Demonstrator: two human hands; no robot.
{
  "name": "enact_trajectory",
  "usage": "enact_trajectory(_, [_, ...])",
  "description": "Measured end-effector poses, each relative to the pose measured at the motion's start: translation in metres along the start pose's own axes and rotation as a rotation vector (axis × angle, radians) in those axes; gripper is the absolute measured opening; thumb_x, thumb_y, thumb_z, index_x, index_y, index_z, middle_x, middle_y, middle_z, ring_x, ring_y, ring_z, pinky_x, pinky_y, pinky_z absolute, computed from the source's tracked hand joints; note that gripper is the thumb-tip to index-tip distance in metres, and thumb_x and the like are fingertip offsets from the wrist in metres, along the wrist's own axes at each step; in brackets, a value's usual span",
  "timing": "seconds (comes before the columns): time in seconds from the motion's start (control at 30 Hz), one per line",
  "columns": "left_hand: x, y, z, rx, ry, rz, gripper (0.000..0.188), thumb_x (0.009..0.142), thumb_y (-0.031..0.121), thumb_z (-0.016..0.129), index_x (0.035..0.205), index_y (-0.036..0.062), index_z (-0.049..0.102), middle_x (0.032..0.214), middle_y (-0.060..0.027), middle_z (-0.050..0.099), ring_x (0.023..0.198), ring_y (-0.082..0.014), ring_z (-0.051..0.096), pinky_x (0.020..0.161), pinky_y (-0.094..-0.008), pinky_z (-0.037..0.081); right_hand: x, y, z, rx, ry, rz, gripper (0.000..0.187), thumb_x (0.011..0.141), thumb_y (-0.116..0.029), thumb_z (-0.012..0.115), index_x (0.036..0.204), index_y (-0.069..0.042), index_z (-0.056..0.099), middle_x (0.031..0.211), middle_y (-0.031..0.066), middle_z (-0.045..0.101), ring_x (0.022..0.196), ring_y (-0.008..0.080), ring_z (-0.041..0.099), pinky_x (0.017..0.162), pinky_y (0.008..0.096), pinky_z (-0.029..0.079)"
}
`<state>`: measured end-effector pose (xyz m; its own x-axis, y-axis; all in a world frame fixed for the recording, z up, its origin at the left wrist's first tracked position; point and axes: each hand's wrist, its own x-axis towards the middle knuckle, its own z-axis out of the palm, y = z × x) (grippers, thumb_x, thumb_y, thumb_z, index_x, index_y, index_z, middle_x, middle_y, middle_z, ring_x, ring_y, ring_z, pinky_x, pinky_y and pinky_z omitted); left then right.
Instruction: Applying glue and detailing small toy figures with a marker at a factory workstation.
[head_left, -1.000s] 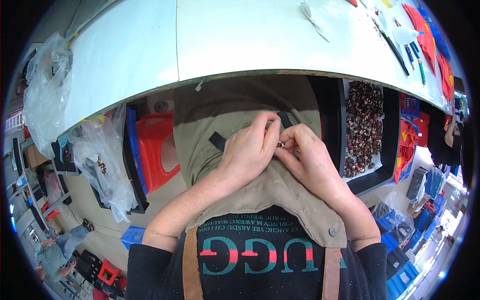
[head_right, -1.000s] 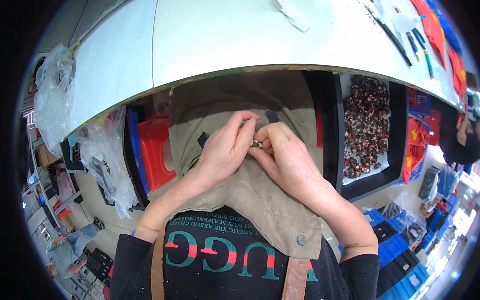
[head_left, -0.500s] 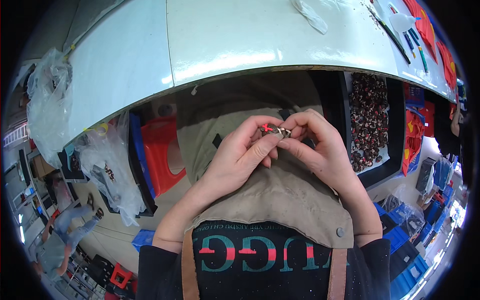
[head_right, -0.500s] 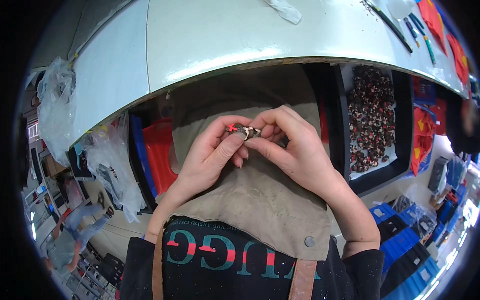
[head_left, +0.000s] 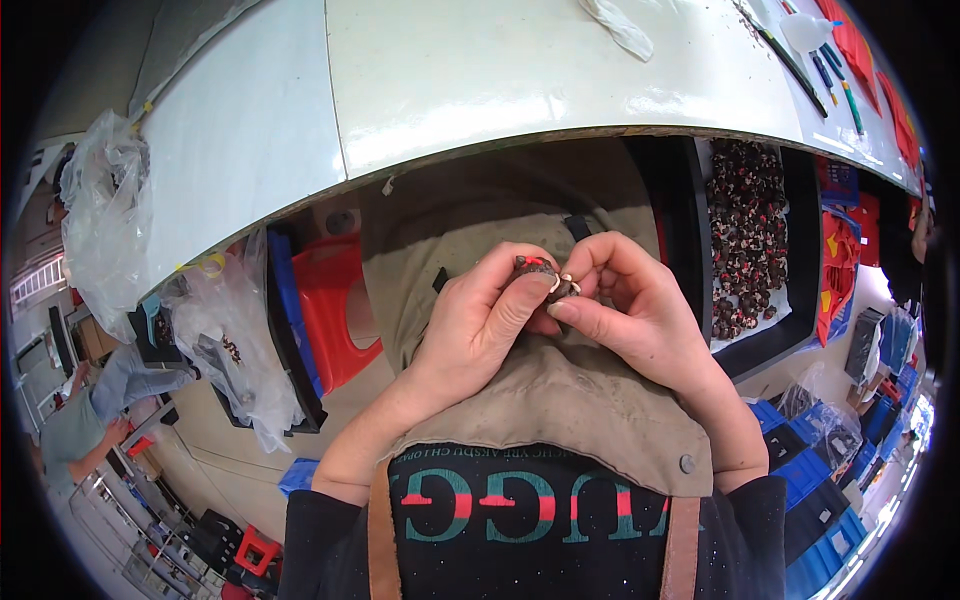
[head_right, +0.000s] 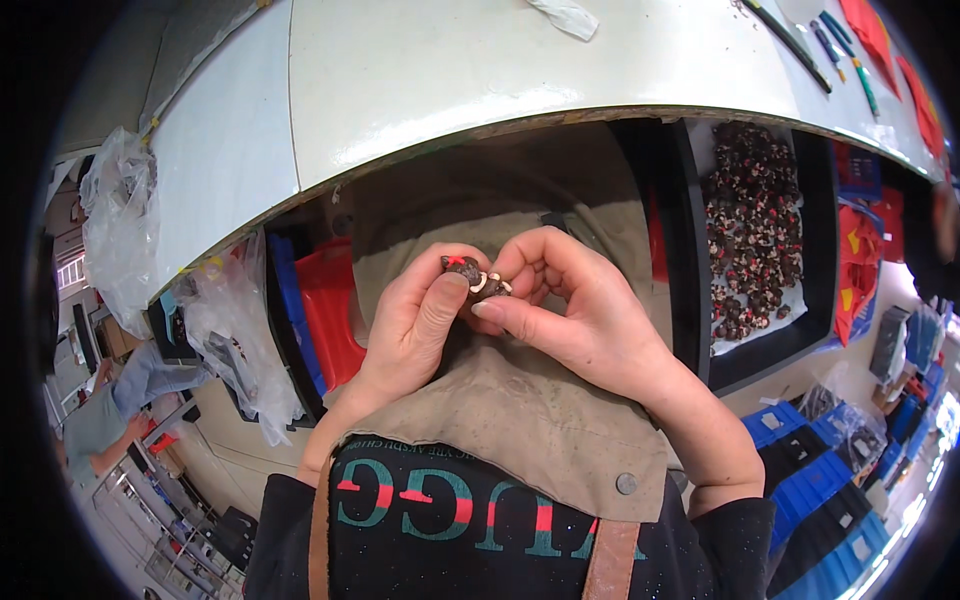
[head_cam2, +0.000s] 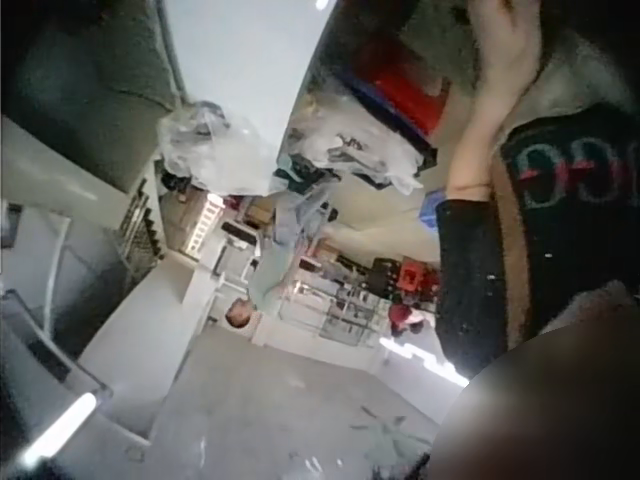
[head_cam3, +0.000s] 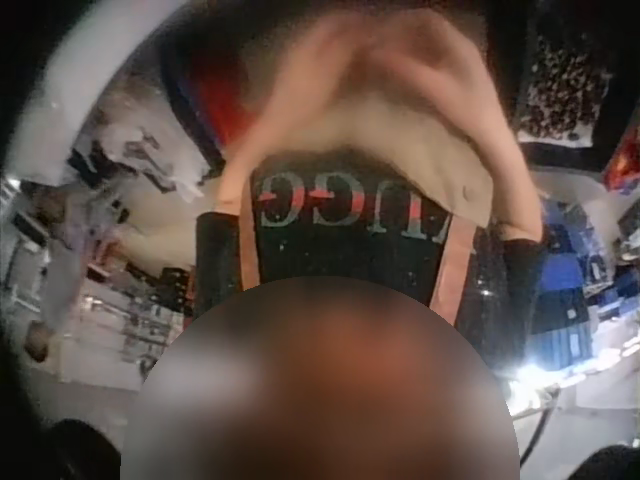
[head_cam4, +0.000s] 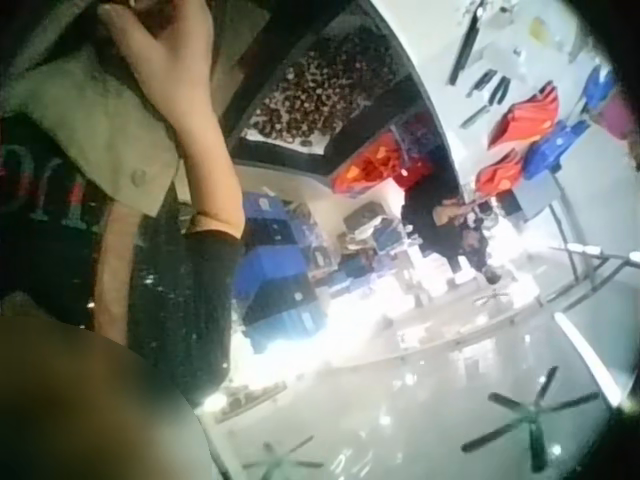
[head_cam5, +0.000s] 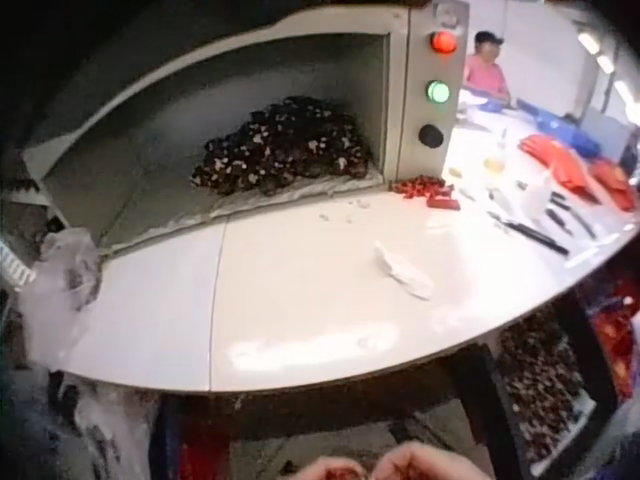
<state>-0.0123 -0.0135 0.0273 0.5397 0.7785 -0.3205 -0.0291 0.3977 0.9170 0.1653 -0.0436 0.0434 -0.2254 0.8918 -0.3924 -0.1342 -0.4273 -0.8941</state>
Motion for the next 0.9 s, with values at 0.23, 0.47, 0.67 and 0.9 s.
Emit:
enact_trajectory(0.23, [-0.002, 0.000, 0.002, 0.044, 0.016, -0.004, 0.028, 0.095, 0.027, 0.048, 0.101, -0.0004, 0.051, 0.084, -0.0052, 0.061, 0.068, -0.0105, 0.061, 0.060, -0.0219, 0.048, -0.001, -0.001, 0.001, -0.024, -0.011, -0.010, 0.024, 0.081, -0.006, 0.066, 0.097, -0.004, 0.048, 0.081, -0.0034, 0.049, 0.072, 0.0017, 0.045, 0.064, 0.0154, 0.040])
enact_trajectory(0.47, [-0.002, 0.002, 0.004, 0.140, 0.055, 0.087, 0.024, 0.093, 0.023, 0.052, 0.095, -0.0007, 0.052, 0.077, -0.0054, 0.061, 0.064, -0.0102, 0.060, 0.057, -0.0225, 0.047, -0.002, 0.000, 0.002, -0.078, -0.022, -0.030, 0.022, 0.083, -0.006, 0.064, 0.093, -0.005, 0.045, 0.081, -0.0039, 0.043, 0.071, 0.0010, 0.042, 0.063, 0.0148, 0.038])
enact_trajectory(0.67, [-0.001, 0.001, 0.005, 0.156, 0.067, 0.102, 0.023, 0.093, 0.022, 0.052, 0.093, -0.0008, 0.053, 0.075, -0.0054, 0.061, 0.063, -0.0102, 0.060, 0.057, -0.0226, 0.047, -0.003, 0.006, 0.003, -0.159, 0.050, -0.115, 0.021, 0.078, -0.006, 0.067, 0.088, -0.003, 0.049, 0.080, 0.0000, 0.047, 0.071, 0.0074, 0.044, 0.063, 0.0208, 0.040])
enact_trajectory(0.9, [-0.003, -0.002, 0.008, 0.156, 0.073, 0.096, 0.024, 0.093, 0.023, 0.053, 0.093, -0.0009, 0.053, 0.074, -0.0055, 0.060, 0.062, -0.0100, 0.059, 0.055, -0.0225, 0.047, -0.004, 0.011, 0.003, -0.375, 0.094, -0.280, 0.023, 0.075, -0.006, 0.068, 0.085, -0.003, 0.048, 0.079, 0.0043, 0.049, 0.068, 0.0139, 0.047, 0.063, 0.0257, 0.041])
